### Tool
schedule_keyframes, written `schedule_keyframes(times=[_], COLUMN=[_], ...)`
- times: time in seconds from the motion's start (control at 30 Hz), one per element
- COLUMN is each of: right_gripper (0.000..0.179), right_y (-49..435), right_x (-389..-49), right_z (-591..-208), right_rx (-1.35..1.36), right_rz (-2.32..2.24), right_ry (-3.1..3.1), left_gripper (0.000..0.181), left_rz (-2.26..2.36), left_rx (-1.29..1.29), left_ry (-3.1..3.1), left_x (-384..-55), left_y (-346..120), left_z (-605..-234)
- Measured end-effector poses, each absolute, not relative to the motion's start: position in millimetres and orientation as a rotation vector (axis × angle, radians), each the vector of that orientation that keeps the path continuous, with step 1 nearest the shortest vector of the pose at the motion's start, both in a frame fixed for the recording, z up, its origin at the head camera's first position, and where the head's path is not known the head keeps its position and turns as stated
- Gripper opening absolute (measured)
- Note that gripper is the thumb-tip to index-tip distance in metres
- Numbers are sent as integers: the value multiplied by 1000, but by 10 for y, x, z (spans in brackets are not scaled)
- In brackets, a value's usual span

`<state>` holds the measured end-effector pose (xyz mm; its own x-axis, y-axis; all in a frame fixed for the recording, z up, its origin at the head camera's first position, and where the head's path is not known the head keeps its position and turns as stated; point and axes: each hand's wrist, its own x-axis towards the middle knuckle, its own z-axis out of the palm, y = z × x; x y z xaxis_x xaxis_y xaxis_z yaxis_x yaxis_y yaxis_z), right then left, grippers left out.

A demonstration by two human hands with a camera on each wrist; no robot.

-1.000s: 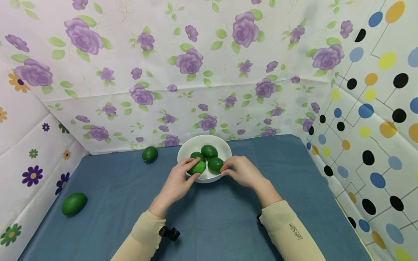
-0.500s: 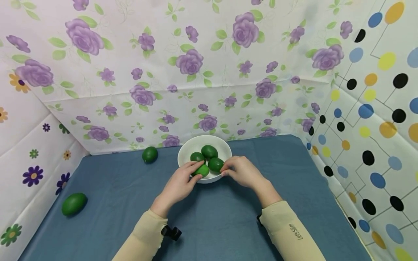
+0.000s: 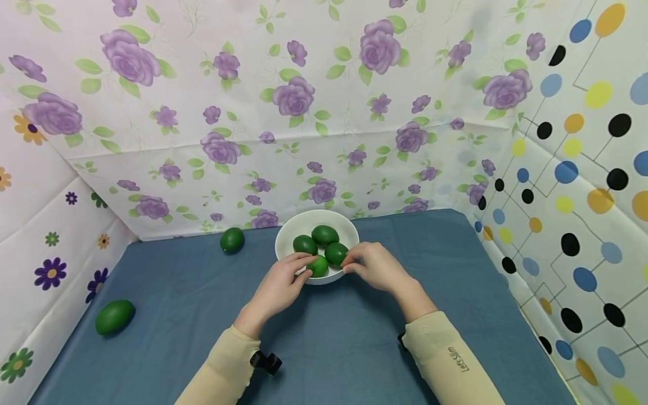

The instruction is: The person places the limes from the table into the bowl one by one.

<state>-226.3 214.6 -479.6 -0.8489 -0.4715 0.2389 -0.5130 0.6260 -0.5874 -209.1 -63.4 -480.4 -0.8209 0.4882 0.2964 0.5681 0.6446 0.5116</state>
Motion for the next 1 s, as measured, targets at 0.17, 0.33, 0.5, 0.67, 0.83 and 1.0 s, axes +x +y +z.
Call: schedule_keyframes(times=[0.17,0.33,0.5,0.67,0.83,1.0], right_gripper=[5,5,6,7,9,10], right_y=[2146,2149,2149,2148,2145,2140], right_x=[-2264,-2270,-2277,-2275,-2267,-2268], right_z=[-4799,-4808,-4812,-4811,-4807,-4806], right_rx=[845,834,835,832,818,819], right_rz=[1043,1043,1048,1051,1059,1062], right_ry=[-2774,-2776,-2777,-2784,-2795,-2795], left_gripper=[34,34,33,33,33,33], left_rz=[-940,-963,-989,-1017,-1039,-1059], left_rx=[-879,-877,-881,-878,-869,-864], left_ry=[-2714,-2702,-2683,-2674,-2679,-2678], left_x=[-2092,-2089,-2082,-2080,-2083,-2079], left_y=[-637,-640,-650,-657,-660,-664], left_z=[-4814,-4815,-4822,-4832,-4838,-4842])
